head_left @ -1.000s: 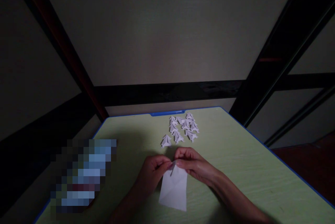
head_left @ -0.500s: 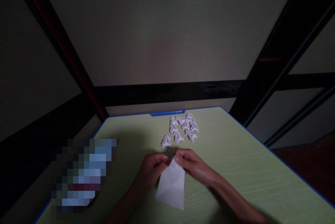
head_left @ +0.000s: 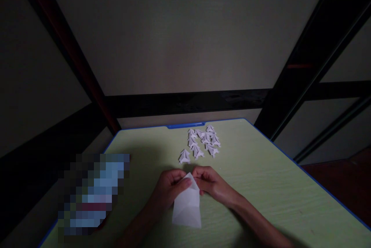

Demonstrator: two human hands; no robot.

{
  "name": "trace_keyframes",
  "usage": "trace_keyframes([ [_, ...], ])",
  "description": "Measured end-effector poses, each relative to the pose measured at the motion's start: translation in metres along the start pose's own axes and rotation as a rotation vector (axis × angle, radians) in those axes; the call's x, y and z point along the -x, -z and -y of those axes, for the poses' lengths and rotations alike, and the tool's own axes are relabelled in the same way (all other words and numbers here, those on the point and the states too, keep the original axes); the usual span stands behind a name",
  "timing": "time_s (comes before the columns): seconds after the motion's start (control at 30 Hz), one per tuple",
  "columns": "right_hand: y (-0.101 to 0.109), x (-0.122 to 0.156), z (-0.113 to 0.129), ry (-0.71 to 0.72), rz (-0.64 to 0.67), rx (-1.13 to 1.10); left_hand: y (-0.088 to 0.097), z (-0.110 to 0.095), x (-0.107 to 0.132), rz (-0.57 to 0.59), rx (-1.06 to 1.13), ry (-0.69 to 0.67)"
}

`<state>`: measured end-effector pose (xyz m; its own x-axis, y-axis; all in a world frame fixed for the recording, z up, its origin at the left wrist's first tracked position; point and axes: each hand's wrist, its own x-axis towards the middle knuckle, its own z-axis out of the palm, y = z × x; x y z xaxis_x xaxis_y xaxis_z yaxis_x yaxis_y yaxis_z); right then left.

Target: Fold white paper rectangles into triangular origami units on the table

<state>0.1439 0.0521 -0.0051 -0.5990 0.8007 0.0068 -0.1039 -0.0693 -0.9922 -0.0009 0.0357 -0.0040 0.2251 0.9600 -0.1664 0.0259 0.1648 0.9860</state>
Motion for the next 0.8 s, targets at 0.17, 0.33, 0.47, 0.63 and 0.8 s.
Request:
trace_keyframes([
  [0.17,0.0002,0.0004,-0.0018,0.0,-0.033,-0.012,0.0005,0.0002,-0.0005,-0.041,-0.05,-0.039],
  [0.33,-0.0023,0.0003,0.0007,-0.006,-0.02,0.045,0.0021,0.0015,-0.0018,-0.09,-0.072,-0.048],
  [0.47,-0.0037,0.0006,0.0017,-0.01,-0.025,0.119,0.0026,0.0044,-0.0033,-0.064,-0.095,-0.062],
  [0.63,-0.0039,0.0023,0.0008,0.012,-0.023,0.29,0.0009,0.0043,-0.0021,-0.05,-0.227,-0.127],
  [0.8,-0.0061,0.0016,0.0,0.025,-0.074,0.304,-0.002,0.0,0.0009,-0.142,-0.32,-0.176],
])
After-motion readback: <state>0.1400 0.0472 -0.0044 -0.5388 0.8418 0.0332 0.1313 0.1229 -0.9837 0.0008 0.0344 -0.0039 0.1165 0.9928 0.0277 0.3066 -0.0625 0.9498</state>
